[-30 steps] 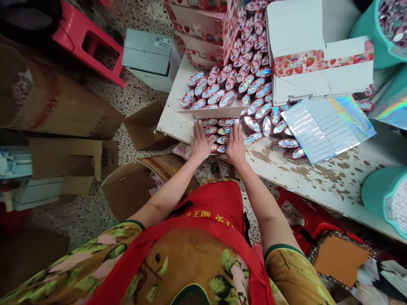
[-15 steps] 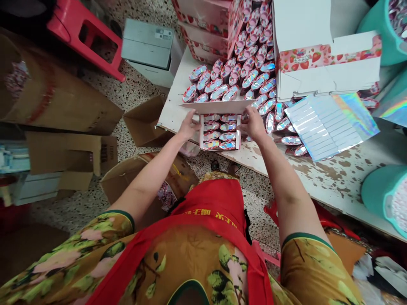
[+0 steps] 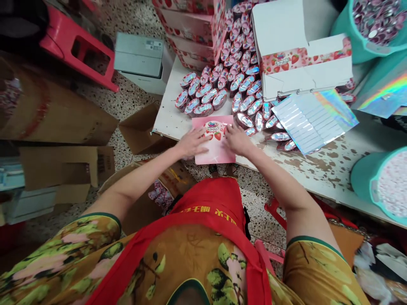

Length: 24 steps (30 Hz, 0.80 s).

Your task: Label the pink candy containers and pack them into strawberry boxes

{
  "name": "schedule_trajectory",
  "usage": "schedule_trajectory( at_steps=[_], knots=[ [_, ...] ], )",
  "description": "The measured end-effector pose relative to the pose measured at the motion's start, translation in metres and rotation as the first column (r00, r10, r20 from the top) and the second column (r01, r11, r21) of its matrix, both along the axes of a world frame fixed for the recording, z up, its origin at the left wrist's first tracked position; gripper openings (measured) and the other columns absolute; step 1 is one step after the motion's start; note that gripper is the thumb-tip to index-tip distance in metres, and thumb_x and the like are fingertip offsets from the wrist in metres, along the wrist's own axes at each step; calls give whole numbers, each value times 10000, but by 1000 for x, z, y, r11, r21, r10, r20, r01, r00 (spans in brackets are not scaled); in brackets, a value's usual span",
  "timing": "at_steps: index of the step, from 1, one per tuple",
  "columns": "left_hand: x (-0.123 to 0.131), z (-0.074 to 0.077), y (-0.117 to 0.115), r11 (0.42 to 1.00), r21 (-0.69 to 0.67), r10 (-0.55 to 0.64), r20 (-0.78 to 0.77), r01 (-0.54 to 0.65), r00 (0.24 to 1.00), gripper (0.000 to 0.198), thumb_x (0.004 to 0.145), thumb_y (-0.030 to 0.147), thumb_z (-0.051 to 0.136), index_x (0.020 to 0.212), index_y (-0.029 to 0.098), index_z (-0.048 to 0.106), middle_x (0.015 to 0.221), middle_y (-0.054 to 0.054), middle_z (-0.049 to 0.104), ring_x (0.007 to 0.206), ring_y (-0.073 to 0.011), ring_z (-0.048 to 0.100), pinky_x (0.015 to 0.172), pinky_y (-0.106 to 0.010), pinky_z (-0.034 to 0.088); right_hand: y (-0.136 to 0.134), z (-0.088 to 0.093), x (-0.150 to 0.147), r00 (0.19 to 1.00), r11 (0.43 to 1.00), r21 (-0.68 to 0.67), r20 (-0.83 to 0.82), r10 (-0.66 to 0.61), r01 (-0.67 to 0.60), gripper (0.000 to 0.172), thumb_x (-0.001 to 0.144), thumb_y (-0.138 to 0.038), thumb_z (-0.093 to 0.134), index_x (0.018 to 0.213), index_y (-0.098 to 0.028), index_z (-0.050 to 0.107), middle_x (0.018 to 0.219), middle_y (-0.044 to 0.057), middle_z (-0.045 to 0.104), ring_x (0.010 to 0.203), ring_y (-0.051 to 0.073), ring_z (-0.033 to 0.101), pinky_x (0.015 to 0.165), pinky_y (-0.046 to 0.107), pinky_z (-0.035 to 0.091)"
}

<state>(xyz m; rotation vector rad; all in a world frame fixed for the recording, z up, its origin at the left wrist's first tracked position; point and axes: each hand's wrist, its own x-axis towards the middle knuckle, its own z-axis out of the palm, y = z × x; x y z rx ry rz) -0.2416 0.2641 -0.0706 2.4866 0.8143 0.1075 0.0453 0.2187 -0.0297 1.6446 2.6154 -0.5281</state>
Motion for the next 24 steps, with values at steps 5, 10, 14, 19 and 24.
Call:
schedule_trajectory(
  at_steps=[5, 10, 14, 19, 24],
  knots=[
    [22, 8, -53, 994, 81, 88, -134, -77, 987, 1020, 841, 579, 749, 1644, 170, 269, 1719, -210, 149, 1589, -469, 42, 1244, -708, 109, -60, -20, -20, 998, 998, 8, -16, -65, 65, 719, 918, -337, 689, 1534, -67, 434, 1660, 246, 305, 1560, 398, 274, 1228, 626, 324],
    [23, -13, -59, 982, 117, 158, -116, -145, 981, 633, 1024, 298, 517, 1622, 197, 335, 1704, -186, 212, 1602, -380, 42, 1255, -696, 126, -75, -53, -15, 980, 981, 82, -111, -167, 177, 475, 1031, -172, 427, 1495, -116, 512, 1597, 182, 446, 1544, 310, 341, 1246, 574, 350],
    [30, -19, -65, 968, 110, 236, -77, -226, 969, 561, 1057, 243, 381, 1614, 175, 356, 1689, -195, 233, 1599, -343, 27, 1261, -697, 113, -72, -66, -15, 966, 974, 108, -186, -179, 201, 454, 1047, -181, 391, 1469, -119, 546, 1574, 175, 478, 1537, 302, 354, 1240, 563, 373],
    [65, -20, -74, 971, 121, 214, -42, -207, 976, 573, 1034, 201, 412, 1606, 209, 376, 1692, -163, 238, 1593, -347, 21, 1249, -728, 69, -73, -71, -17, 932, 961, 131, -306, -196, 245, 442, 1053, -239, 410, 1458, -125, 549, 1567, 169, 500, 1546, 280, 344, 1253, 536, 371],
    [78, -15, -72, 967, 168, 193, -4, -189, 981, 565, 1027, 218, 436, 1591, 250, 407, 1681, -160, 273, 1591, -348, 65, 1233, -739, 128, -116, -77, -29, 704, 738, 205, -537, -465, 643, 493, 1064, -354, 396, 1520, -178, 466, 1550, 167, 514, 1497, 241, 437, 1234, 495, 416]
  ],
)
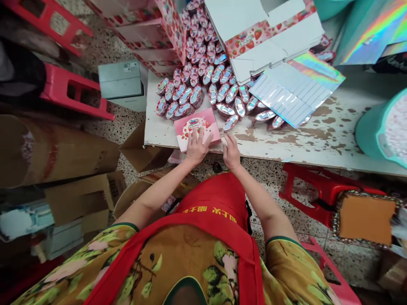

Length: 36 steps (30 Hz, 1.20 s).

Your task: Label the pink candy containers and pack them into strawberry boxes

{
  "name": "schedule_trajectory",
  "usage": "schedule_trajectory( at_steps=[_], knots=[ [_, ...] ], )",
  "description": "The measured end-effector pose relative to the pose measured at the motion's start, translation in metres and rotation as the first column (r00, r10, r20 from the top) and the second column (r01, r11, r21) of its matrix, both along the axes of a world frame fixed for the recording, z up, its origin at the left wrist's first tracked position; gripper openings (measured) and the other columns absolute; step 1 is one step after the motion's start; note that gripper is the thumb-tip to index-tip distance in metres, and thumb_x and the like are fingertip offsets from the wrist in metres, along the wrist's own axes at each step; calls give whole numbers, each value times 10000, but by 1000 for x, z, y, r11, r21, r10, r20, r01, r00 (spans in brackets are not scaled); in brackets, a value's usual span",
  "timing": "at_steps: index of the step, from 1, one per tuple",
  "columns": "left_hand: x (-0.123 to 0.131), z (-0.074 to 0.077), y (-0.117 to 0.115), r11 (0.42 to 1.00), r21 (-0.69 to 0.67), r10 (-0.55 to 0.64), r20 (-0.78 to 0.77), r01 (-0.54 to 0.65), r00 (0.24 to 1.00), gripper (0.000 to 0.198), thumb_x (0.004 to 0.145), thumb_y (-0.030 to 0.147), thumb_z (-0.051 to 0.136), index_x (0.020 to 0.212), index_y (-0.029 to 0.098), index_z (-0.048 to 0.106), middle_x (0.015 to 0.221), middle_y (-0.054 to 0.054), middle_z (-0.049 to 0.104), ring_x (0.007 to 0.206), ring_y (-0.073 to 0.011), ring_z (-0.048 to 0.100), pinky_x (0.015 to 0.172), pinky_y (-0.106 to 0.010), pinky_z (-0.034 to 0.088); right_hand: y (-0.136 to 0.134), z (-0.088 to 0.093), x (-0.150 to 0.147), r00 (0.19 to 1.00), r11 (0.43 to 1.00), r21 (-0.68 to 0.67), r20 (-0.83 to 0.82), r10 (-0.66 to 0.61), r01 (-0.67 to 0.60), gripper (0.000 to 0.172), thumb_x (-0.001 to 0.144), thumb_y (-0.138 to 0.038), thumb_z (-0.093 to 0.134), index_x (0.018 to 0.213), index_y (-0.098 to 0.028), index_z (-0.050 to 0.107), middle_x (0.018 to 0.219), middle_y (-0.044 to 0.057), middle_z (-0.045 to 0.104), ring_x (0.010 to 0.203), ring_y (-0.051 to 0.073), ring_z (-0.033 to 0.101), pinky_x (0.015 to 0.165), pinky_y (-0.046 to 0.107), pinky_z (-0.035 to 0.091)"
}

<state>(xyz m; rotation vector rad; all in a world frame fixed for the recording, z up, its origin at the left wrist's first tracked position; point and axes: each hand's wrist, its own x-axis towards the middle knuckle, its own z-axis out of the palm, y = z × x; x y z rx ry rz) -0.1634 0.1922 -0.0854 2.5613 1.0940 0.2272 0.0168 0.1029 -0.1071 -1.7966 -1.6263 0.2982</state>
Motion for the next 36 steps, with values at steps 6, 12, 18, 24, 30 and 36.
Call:
schedule_trajectory(
  at_steps=[6, 12, 18, 24, 30, 36],
  knots=[
    [-30, 34, 4, 997, 71, -9, -20, 10, 1000, 528, 1022, 297, 488, 1548, 258, 479, 1674, -144, 302, 1595, -352, 83, 1244, -689, 204, -24, -18, -28, 953, 970, 17, -188, -237, 244, 480, 1031, -362, 459, 1470, -181, 525, 1409, 172, 628, 1350, 250, 591, 1118, 461, 538],
    [-36, 46, -1, 1000, 14, 23, -85, -22, 996, 537, 1025, 307, 464, 1561, 289, 471, 1690, -112, 264, 1591, -368, 108, 1255, -695, 171, 5, -6, -38, 982, 969, -170, -23, -187, 180, 486, 1007, -240, 411, 1467, -210, 565, 1500, 92, 590, 1369, 210, 589, 1158, 380, 500],
    [-21, 30, -9, 997, -7, 74, -15, -74, 997, 561, 1005, 278, 506, 1563, 319, 465, 1690, -107, 284, 1595, -393, 87, 1236, -749, 130, 6, -2, -31, 986, 969, -189, 5, -164, 162, 660, 956, -222, 439, 1611, -192, 369, 1456, 74, 626, 1328, 225, 625, 1130, 393, 524],
    [-2, 26, -5, 996, -46, 81, 5, -81, 997, 552, 1019, 383, 483, 1564, 299, 457, 1687, -117, 319, 1606, -391, 64, 1247, -737, 58, 11, -3, -27, 984, 951, -265, -42, -176, 159, 635, 993, -284, 442, 1618, -206, 362, 1466, 81, 615, 1247, 252, 678, 1064, 403, 573],
    [-56, 28, -5, 928, -92, 370, 130, -360, 920, 623, 941, 471, 620, 1484, 190, 498, 1548, -203, 480, 1539, -370, 311, 1251, -612, 216, 12, -3, -24, 987, 954, -269, -42, -152, 136, 586, 1002, -272, 438, 1583, -199, 434, 1489, 84, 595, 1249, 250, 676, 1078, 401, 566],
    [-98, 6, -7, 693, -468, 692, 219, -548, 688, 226, 755, 335, 747, 903, 170, 703, 858, -25, 619, 799, -185, 615, 765, -293, 505, 13, -5, -20, 980, 965, -219, -104, -168, 142, 547, 982, -304, 472, 1512, -188, 540, 1441, 83, 636, 1221, 256, 692, 1042, 401, 586]
  ],
)
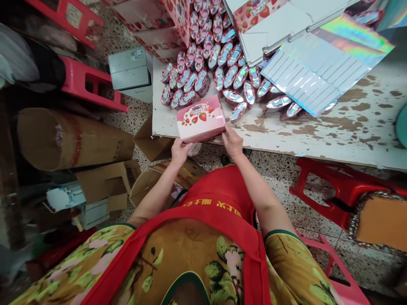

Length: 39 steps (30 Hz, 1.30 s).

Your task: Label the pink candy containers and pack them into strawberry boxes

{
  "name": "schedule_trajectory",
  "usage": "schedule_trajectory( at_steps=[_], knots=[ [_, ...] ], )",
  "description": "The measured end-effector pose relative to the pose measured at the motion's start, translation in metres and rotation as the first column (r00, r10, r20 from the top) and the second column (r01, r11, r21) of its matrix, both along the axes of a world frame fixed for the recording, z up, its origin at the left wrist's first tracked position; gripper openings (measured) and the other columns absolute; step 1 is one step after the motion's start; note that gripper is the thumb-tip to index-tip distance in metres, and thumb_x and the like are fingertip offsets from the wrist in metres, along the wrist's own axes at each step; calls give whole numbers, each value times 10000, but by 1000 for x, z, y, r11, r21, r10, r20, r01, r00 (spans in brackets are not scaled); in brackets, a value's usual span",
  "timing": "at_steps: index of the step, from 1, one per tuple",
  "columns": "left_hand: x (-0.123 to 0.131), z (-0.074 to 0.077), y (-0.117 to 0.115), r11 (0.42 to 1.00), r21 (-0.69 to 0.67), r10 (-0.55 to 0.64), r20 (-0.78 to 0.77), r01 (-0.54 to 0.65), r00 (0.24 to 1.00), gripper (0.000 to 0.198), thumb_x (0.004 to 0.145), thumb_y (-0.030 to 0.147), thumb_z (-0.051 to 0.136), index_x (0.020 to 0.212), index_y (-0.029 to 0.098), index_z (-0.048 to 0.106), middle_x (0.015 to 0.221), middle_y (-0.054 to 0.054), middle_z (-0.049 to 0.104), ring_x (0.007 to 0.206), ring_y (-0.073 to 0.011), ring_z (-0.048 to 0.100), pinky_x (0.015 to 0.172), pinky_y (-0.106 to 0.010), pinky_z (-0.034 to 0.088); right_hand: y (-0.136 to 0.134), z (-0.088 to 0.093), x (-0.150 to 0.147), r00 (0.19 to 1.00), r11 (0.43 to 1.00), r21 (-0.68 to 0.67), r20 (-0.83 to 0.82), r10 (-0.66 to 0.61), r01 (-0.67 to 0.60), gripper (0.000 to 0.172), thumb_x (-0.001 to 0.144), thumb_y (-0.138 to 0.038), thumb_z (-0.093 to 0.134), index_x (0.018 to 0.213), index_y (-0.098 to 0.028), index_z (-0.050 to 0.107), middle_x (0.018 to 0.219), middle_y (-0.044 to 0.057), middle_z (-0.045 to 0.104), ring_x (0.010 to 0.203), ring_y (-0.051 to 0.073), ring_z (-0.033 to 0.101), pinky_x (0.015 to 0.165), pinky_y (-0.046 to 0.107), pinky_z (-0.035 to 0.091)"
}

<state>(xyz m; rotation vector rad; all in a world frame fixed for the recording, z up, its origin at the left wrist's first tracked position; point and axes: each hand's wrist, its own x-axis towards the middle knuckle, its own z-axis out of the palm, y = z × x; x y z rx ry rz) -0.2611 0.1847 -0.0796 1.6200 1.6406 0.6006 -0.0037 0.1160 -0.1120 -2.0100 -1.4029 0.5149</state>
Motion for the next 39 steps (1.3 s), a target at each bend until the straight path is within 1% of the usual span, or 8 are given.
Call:
schedule_trajectory(
  at_steps=[3, 9, 13, 19, 25, 31, 35, 39],
  knots=[
    [1, 3, 8, 999, 18, -48, 75, 46, 996, 109, 742, 286, 723, 762, 182, 699, 739, 12, 572, 701, -152, 553, 685, -263, 446, 1, 1, 2, 999, 1000, -10, -27, 17, -18, 550, 984, -330, 476, 1511, -186, 542, 1447, 94, 632, 1246, 278, 675, 1046, 419, 577],
    [-4, 16, 17, 993, 49, -109, 141, 103, 984, 128, 738, 289, 703, 670, 184, 676, 682, 19, 584, 690, -145, 538, 682, -258, 433, 4, 3, 5, 999, 999, -37, 20, 38, -37, 550, 986, -328, 474, 1511, -176, 535, 1406, 108, 665, 1192, 282, 699, 1024, 418, 579],
    [-8, 8, 17, 992, 8, -128, 183, 129, 975, 155, 739, 305, 722, 660, 179, 679, 673, 18, 600, 680, -144, 555, 694, -265, 443, 6, 3, 6, 999, 999, -41, 38, 31, -29, 542, 994, -325, 460, 1497, -141, 544, 1412, 130, 658, 1169, 279, 706, 1017, 401, 579],
    [-10, -4, 23, 984, 11, -174, 299, 179, 938, 218, 713, 390, 774, 677, 180, 728, 698, 0, 622, 717, -160, 586, 708, -278, 475, 8, 2, 7, 997, 996, -70, 55, 52, -49, 616, 995, -303, 450, 1592, -157, 409, 1423, 139, 649, 1180, 301, 694, 1030, 443, 571],
    [-12, -10, 26, 961, -169, -131, 417, 218, 899, 349, 647, 458, 815, 805, 150, 771, 772, -14, 657, 725, -167, 599, 736, -315, 515, 9, -2, 7, 996, 997, -69, 82, 23, -18, 645, 1001, -301, 435, 1626, -175, 337, 1358, 137, 689, 1085, 271, 725, 971, 423, 600],
    [-7, -22, 20, 981, 39, -195, 294, 192, 936, 315, 715, 447, 816, 865, 173, 780, 847, -24, 592, 887, -203, 631, 855, -319, 521, 8, -7, 8, 998, 1000, 15, 56, 7, -8, 625, 987, -327, 450, 1594, -184, 408, 1295, 119, 725, 986, 238, 746, 908, 397, 626],
    [-9, -31, 3, 988, 10, -154, 198, 155, 968, 290, 773, 434, 773, 895, 173, 745, 927, -38, 591, 938, -202, 637, 897, -333, 524, 7, -5, 7, 1000, 999, 30, 22, -16, 15, 617, 967, -328, 458, 1568, -187, 453, 1333, 122, 708, 1076, 264, 731, 960, 434, 613],
    [-11, -12, -15, 989, 146, -14, -36, 19, 999, 521, 830, 459, 726, 1255, 175, 626, 1132, -113, 610, 1036, -234, 632, 955, -389, 536, 6, -3, 5, 999, 1000, 16, 29, -18, 17, 584, 968, -325, 461, 1531, -175, 499, 1364, 124, 691, 1133, 273, 716, 979, 437, 609]
  ],
)
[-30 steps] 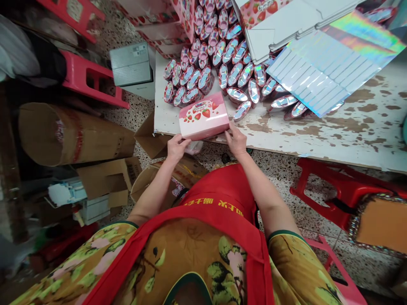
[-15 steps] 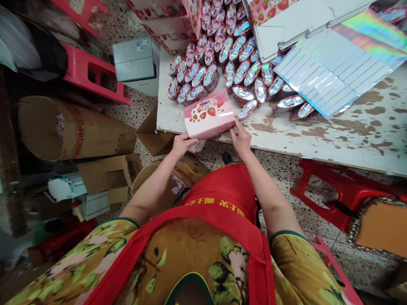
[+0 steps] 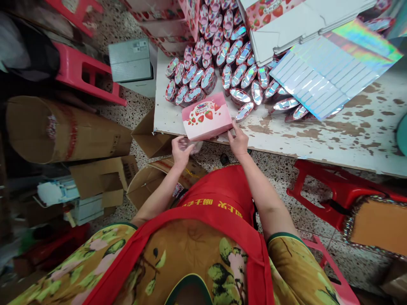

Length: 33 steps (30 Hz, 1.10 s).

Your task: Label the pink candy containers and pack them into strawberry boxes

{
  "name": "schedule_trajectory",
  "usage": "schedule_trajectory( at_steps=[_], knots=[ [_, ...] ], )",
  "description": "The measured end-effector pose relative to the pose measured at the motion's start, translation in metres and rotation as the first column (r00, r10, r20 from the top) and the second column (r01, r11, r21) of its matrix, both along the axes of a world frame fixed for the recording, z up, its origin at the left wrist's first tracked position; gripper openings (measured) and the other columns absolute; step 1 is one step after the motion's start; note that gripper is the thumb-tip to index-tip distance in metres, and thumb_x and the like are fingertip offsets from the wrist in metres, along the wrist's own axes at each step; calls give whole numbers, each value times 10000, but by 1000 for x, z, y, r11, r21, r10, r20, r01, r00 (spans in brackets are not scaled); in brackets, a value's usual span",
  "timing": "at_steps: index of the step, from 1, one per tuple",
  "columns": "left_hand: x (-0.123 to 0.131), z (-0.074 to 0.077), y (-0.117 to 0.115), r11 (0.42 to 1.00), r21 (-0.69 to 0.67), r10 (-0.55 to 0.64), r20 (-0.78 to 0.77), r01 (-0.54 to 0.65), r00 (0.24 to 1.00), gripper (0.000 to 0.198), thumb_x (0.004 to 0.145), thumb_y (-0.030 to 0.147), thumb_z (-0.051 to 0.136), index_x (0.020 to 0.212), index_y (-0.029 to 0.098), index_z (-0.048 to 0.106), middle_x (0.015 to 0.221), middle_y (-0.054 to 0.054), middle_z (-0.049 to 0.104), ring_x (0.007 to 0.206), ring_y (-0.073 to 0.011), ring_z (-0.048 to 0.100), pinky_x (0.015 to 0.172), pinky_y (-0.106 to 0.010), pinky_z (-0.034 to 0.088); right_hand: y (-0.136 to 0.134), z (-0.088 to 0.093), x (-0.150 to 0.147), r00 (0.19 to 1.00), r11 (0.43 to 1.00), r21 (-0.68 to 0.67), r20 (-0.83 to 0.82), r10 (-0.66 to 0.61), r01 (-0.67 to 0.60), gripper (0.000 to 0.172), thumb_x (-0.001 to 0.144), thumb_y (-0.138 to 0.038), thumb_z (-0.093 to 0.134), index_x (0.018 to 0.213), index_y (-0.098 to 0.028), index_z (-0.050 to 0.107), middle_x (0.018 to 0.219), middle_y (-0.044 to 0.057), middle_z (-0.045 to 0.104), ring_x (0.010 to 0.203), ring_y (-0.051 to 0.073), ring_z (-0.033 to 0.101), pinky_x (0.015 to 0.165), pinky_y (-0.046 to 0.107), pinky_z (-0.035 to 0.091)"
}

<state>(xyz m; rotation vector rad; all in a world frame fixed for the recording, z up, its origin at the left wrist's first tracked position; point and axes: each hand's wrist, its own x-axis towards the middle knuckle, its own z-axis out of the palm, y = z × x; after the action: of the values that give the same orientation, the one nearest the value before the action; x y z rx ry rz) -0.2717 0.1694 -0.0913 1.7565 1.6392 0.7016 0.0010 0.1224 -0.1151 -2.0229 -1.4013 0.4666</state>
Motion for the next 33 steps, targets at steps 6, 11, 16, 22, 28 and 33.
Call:
schedule_trajectory(
  at_steps=[6, 11, 16, 22, 28, 33],
  knots=[
    [62, 44, 19, 847, 43, -463, -430, 530, 775, 745, 944, 408, 608, 1597, 178, 332, 1683, -192, 286, 1607, -361, 117, 1292, -613, 88, 0, 1, -1, 999, 1000, 4, -30, -31, 31, 536, 957, -323, 480, 1457, -154, 574, 1352, 124, 699, 1105, 248, 729, 992, 398, 604],
    [91, 36, 29, 809, -53, -530, -497, 585, 687, 606, 1022, 183, 332, 1627, 185, 301, 1717, -155, 211, 1620, -304, 40, 1286, -643, 29, -1, 3, -2, 990, 999, 23, -135, -41, 44, 510, 923, -321, 528, 1406, -184, 617, 1338, 101, 709, 1165, 246, 705, 1035, 400, 581],
    [86, 16, 23, 801, -71, -554, -465, 595, 690, 596, 1021, 169, 362, 1615, 212, 344, 1698, -150, 260, 1612, -292, 54, 1282, -661, 24, -3, 7, -2, 968, 997, -6, -238, -82, 83, 514, 924, -375, 573, 1408, -207, 611, 1381, 102, 682, 1219, 264, 676, 1091, 450, 537],
    [89, 9, 17, 789, -103, -576, -466, 606, 671, 600, 1016, 161, 392, 1611, 233, 361, 1717, -134, 207, 1607, -316, -9, 1266, -680, -44, -2, 22, 2, 922, 996, -56, -378, -84, 67, 662, 878, -575, 649, 1408, -180, 614, 1379, 141, 677, 1196, 284, 677, 1044, 454, 547],
    [83, 23, 21, 804, -72, -557, -437, 590, 706, 745, 994, 459, 545, 1640, 202, 276, 1725, -169, 156, 1615, -334, -43, 1264, -654, -44, 21, 33, 6, 894, 985, -156, -429, -131, 69, 706, 918, -681, 499, 1338, -136, 655, 1319, 181, 703, 1176, 307, 674, 1082, 485, 485],
    [76, 18, 22, 837, -101, -536, -352, 538, 768, 741, 961, 475, 600, 1604, 197, 358, 1717, -185, 186, 1617, -343, 79, 1275, -627, -7, 36, 36, 10, 893, 981, -191, -444, -71, -17, 666, 888, -627, 502, 1285, -121, 675, 1298, 200, 703, 1171, 343, 654, 1071, 497, 474]
  ],
)
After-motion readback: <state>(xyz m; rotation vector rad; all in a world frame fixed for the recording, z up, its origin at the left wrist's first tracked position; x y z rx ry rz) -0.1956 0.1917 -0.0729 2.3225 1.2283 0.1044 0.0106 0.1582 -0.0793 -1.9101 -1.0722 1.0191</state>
